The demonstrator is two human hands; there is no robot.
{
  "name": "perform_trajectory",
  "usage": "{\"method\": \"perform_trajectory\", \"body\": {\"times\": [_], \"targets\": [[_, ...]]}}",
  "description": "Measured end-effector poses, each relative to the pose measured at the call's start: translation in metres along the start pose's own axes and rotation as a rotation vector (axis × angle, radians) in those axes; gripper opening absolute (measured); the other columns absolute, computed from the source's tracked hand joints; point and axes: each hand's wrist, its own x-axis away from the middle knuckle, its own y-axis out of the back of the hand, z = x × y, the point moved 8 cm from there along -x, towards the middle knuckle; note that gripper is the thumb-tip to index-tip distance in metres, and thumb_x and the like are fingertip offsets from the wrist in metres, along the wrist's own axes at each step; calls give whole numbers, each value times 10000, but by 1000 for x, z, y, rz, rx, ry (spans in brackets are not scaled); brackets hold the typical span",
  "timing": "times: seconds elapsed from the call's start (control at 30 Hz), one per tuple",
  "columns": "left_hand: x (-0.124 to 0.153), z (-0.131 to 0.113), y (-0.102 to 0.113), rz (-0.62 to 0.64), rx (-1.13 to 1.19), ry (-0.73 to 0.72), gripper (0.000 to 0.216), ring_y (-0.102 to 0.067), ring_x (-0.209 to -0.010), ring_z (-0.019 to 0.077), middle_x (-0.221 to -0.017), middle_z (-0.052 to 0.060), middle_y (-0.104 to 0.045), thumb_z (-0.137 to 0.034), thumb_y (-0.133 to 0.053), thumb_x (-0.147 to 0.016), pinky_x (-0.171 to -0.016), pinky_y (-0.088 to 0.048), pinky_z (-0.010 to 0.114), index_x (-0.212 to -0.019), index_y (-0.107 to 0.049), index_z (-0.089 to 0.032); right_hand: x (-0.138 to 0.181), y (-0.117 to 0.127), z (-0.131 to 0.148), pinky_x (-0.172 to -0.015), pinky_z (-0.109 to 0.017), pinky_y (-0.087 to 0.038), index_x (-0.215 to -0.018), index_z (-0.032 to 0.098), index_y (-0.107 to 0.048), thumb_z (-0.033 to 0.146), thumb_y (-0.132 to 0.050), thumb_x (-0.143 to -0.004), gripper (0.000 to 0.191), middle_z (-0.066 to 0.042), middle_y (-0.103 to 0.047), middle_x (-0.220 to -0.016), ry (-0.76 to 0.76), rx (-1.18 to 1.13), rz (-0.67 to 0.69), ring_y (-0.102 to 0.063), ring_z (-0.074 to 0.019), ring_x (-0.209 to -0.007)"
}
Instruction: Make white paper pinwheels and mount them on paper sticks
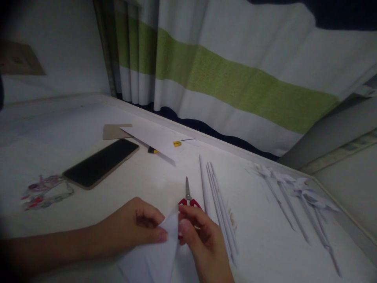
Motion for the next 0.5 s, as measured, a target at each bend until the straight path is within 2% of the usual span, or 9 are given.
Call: {"method": "perform_trajectory", "body": {"times": [0.1, 0.23, 0.37, 0.5], "targets": [[3, 3, -8, 57, -54, 13, 218, -573, -649, 134, -727, 31, -666, -284, -635, -675, -586, -422, 206, -809, -685, -119, 2, -1, -1, -541, -207, -470, -778, 234, -683, 331, -672, -650, 161, -16, -665, -723, -51, -2, 2, -579, -138, -615], [4, 3, -11, 83, -86, 27, 276, -588, -708, 163, -790, 49, -675, -316, -625, -682, -641, -441, 236, -880, -674, -129, 2, -8, -4, -500, -149, -435, -673, 230, -671, 267, -672, -664, 38, 33, -622, -575, -98, -61, 66, -536, -80, -522], [3, 1, -10, 74, -105, 22, 279, -585, -690, 156, -765, 40, -675, -315, -623, -683, -624, -438, 228, -903, -671, -151, 0, -3, -5, -456, -127, -419, -628, 196, -668, 234, -710, -614, 57, 36, -620, -543, -135, -83, 4, -508, -53, -463], [2, 3, -10, 65, -78, 28, 250, -576, -632, 121, -750, 34, -677, -280, -637, -672, -563, -410, 188, -888, -673, -161, 0, -1, -8, -436, -119, -424, -598, 173, -666, 230, -722, -598, 79, 35, -609, -509, -174, -78, -4, -504, -48, -450]]}}
